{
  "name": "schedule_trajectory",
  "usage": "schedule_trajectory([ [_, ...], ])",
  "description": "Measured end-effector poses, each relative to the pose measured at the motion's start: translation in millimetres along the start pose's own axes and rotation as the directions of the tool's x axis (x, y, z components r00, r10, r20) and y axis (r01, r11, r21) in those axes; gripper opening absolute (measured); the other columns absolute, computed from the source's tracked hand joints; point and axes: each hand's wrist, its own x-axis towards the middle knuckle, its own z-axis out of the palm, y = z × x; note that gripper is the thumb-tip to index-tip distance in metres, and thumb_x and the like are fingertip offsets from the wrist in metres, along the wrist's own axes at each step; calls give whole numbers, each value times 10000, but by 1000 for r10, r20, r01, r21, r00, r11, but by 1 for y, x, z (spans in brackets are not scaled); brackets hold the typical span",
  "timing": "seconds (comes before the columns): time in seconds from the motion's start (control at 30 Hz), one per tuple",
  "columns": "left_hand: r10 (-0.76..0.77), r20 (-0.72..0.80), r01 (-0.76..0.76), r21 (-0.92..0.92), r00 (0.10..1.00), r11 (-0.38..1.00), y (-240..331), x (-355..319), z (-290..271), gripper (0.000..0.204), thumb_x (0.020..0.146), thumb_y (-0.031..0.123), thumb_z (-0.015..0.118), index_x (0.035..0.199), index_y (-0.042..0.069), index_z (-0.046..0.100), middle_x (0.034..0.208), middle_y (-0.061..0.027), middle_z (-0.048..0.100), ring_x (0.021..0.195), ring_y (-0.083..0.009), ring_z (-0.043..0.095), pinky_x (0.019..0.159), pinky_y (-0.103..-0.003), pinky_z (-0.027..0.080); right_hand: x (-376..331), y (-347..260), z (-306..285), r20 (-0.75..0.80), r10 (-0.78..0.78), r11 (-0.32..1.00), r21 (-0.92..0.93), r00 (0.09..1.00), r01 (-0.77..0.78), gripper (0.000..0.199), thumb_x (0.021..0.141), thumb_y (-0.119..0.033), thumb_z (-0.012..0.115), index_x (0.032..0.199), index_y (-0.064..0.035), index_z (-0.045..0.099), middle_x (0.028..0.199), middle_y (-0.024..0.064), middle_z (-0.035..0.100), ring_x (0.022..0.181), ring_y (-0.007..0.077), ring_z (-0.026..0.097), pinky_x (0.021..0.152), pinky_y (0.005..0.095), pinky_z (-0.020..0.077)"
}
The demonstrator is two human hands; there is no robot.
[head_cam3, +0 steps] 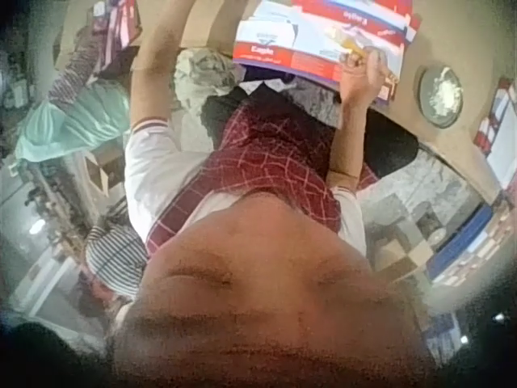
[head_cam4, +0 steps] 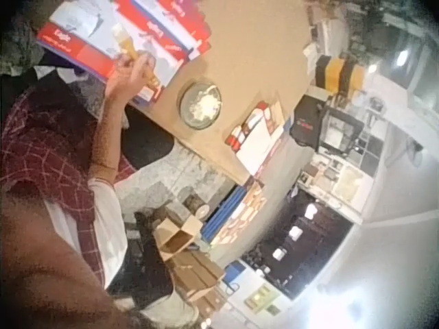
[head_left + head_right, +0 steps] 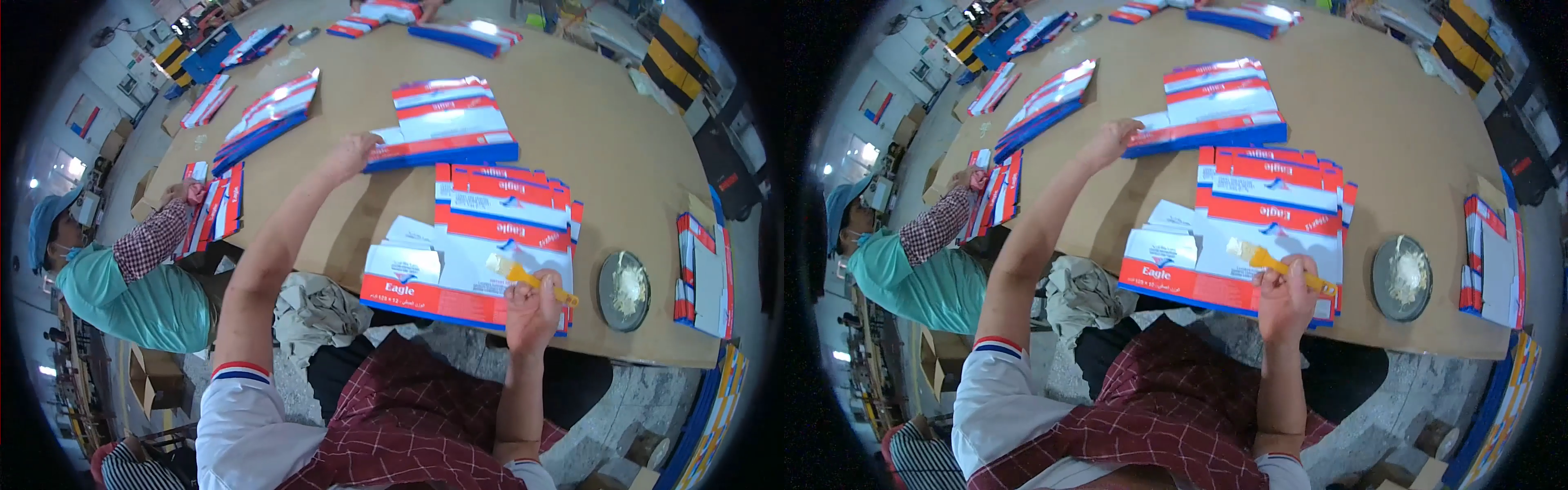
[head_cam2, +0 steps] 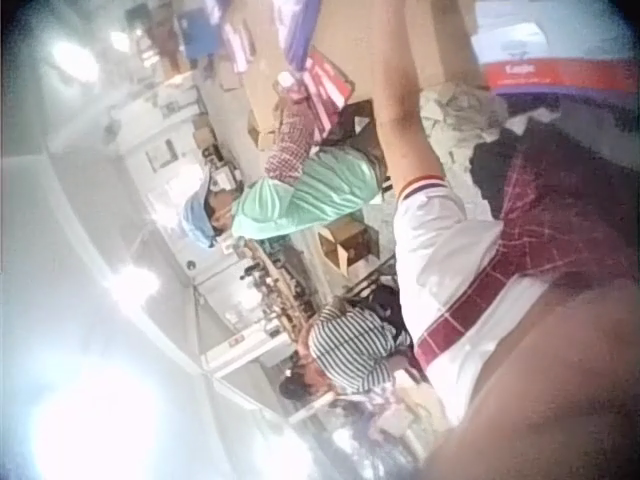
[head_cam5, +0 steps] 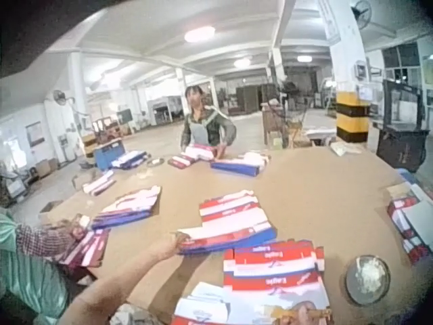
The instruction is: The recorder applies glue to the flaps of paper boxes using a brush and then stacks them.
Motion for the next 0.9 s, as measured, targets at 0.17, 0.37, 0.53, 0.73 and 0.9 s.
schedule_trajectory([
  [0.17, -41, -45, 43, 40, 998, 998, -25, -6, 46, 645, 645, 370, 712, 1179, 96, 473, 1112, -193, 509, 1023, -350, 504, 858, -400, 427, -8, 11, 3, 48, 52, 999, 11, 997, -53, 128, 900, -201, 458, 894, -73, 457, 766, 17, 442, 606, 108, 455, 613, 331, 416],
  [0.37, -79, 231, 94, -54, 970, 994, -25, -10, 29, 175, 672, 173, 642, 794, 48, 627, 984, -147, 592, 944, -298, 561, 789, -393, 459, -10, 0, 0, 127, 36, 999, 36, 991, -41, 127, 900, -196, 464, 892, -69, 460, 712, 14, 441, 575, 106, 438, 579, 311, 418],
  [0.53, 124, -144, -130, -34, 982, 991, -7, -5, 53, 413, 634, 305, 706, 929, 39, 592, 1052, -176, 553, 1013, -318, 512, 849, -421, 415, -24, -8, -4, 34, -5, 1000, 25, 999, 4, 83, 905, -170, 461, 871, -95, 462, 710, -9, 445, 579, 81, 426, 547, 260, 388],
  [0.73, 138, -86, -155, -238, 987, 959, -25, -16, 57, 370, 652, 188, 662, 988, 48, 599, 926, -157, 610, 801, -316, 590, 717, -412, 470, -4, 21, -22, 95, 51, 962, -274, 994, -23, 98, 888, -228, 503, 850, -138, 496, 727, -24, 473, 634, 67, 461, 563, 220, 395],
  [0.9, 59, 119, -8, -390, 991, 921, -71, -18, 43, 265, 718, 132, 641, 929, -18, 584, 899, -175, 588, 858, -286, 567, 765, -364, 444, -12, 14, 19, 212, 65, 997, 26, 975, -72, 182, 870, -264, 544, 848, -86, 508, 610, 9, 513, 501, 83, 495, 523, 229, 436],
])
